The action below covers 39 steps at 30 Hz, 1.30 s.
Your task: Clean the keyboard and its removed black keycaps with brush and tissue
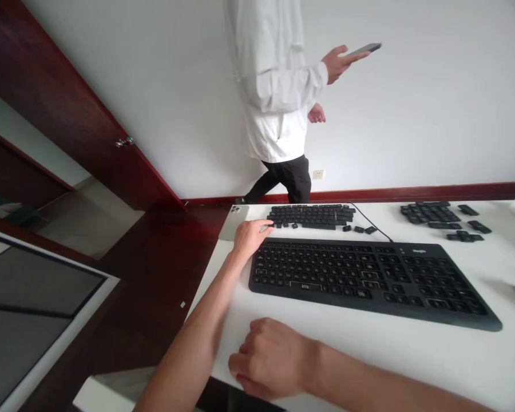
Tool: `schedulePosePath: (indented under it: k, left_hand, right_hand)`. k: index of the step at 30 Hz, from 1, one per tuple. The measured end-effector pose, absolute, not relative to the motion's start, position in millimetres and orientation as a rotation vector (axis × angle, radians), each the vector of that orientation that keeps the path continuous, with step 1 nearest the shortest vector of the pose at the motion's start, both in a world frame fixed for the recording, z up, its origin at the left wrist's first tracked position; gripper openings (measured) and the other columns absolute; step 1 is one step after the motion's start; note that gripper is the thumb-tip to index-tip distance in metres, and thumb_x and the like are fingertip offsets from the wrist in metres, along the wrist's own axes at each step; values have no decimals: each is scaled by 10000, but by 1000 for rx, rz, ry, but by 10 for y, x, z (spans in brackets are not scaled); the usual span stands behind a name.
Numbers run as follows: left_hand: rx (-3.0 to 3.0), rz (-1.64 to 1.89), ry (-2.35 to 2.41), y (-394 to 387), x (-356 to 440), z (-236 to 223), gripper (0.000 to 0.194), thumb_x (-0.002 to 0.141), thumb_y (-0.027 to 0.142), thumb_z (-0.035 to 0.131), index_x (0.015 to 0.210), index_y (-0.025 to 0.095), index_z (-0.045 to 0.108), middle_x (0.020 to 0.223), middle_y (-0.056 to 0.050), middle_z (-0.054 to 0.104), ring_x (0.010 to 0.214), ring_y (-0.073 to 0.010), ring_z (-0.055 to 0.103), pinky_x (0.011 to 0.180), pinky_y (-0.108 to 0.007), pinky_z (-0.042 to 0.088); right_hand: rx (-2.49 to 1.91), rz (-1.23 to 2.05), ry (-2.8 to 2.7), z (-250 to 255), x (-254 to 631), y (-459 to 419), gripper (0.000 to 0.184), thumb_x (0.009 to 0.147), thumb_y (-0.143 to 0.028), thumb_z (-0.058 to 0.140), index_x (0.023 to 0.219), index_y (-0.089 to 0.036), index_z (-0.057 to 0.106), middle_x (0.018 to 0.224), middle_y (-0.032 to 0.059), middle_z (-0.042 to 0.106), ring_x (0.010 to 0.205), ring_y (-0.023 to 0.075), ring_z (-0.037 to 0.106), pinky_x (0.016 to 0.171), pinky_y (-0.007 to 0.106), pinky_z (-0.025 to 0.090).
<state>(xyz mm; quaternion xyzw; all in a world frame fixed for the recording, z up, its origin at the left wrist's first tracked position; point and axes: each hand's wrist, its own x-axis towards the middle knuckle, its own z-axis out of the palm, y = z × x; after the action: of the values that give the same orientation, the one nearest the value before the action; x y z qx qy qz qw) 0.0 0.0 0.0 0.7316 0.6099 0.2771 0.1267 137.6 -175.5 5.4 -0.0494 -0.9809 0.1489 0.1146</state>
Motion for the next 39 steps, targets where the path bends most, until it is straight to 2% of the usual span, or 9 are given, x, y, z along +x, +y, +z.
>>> schedulePosePath:
  k: [2,5,11,13,15,18,23,31,39]
  left_hand:
    - [2122,812,1760,-7,14,2,233,904,393,765,1095,297,858,726,-37,719,702,-204,633,733,-288,437]
    - [2100,826,1750,-21,28,18,193,886,373,780,1038,288,864,790,-65,762,757,-230,657,751,-301,440]
    - [2147,734,1786,-43,33,76,137,897,378,755,927,281,848,628,-15,638,607,-194,551,672,-291,368]
    - [2121,763,1779,-41,26,88,135,868,361,783,960,285,847,636,-10,630,624,-197,556,672,-287,359]
    - [2105,789,1771,-35,17,96,232,841,352,813,1064,297,845,677,-14,652,657,-204,576,686,-287,364]
    - [2134,712,1801,-29,9,107,288,864,392,795,1134,300,838,677,-14,652,644,-202,574,688,-298,368]
    - [2158,606,1842,-26,8,106,215,913,416,723,1043,298,847,641,1,615,612,-188,549,659,-306,342]
    - [2017,716,1730,20,-8,11,199,872,416,705,905,240,792,525,64,377,516,-148,388,594,-294,256]
    - [2031,745,1721,11,-13,0,199,879,410,690,925,240,782,532,72,335,523,-147,362,594,-296,252]
  right_hand:
    - [-129,525,-2821,-158,1339,-1790,135,953,-357,624,894,-237,640,689,-39,714,603,166,618,631,359,404]
    - [-176,680,-2738,-282,1366,-1817,85,923,-324,630,927,-242,654,714,-36,723,629,159,633,668,335,424]
    - [-293,1008,-2588,-255,1397,-1728,124,917,-288,619,1016,-241,677,758,-39,732,655,145,656,704,263,478]
    - [-315,1011,-2581,-269,1394,-1722,124,912,-291,618,1007,-242,681,754,-38,731,654,146,660,699,260,481]
    - [-327,1000,-2578,-291,1391,-1730,122,910,-299,615,995,-244,682,751,-39,728,653,144,660,693,256,480]
    - [-339,992,-2580,-307,1389,-1738,137,916,-320,611,1007,-249,685,752,-41,725,659,145,663,680,256,476]
    - [-349,982,-2605,-266,1386,-1726,136,917,-314,618,1007,-243,692,760,-38,730,668,143,668,666,249,469]
    - [-376,987,-2641,-218,1389,-1723,136,916,-307,635,1013,-239,703,770,-36,743,677,145,678,658,247,468]
    - [-380,955,-2667,-183,1392,-1715,139,917,-303,645,1026,-237,700,787,-38,753,690,136,687,672,239,471]
